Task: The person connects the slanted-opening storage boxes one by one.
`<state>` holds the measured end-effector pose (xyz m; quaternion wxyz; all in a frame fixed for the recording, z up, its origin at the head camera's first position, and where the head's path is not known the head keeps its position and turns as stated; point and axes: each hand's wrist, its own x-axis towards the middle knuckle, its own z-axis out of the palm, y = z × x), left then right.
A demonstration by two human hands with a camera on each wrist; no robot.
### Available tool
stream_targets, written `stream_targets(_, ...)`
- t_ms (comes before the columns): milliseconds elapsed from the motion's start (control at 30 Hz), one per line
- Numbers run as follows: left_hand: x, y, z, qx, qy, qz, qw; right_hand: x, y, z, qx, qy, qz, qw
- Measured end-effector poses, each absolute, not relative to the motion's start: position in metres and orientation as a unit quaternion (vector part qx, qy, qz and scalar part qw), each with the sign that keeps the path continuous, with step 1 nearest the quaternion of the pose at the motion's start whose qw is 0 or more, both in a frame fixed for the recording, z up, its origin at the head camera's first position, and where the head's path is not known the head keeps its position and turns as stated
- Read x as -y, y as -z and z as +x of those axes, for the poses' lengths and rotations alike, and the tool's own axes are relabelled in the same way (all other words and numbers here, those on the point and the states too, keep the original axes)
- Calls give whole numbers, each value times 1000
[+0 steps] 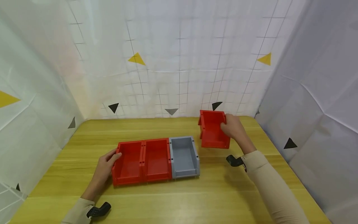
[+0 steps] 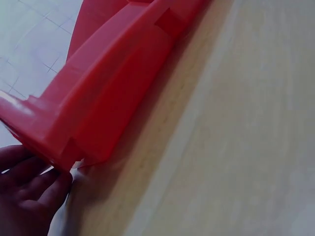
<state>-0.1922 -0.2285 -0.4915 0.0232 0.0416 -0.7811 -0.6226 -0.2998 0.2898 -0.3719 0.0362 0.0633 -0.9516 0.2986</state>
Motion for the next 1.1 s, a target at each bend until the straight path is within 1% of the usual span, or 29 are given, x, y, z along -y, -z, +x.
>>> stream_targets(267,232,490,-194,783,620,33,34,-285,368,-276,953,-276,109,61)
stream_targets(533,236,493,-196,779,625,41,27,-276,367,-258,954,-266,127,53)
stream_targets(700,236,495,-197,771,635,36,24,-273,373,-255,955,-262,131,53)
stream_targets(1100,236,494,-194,774,631,28,34,-273,387,-256,957,-256,130,35)
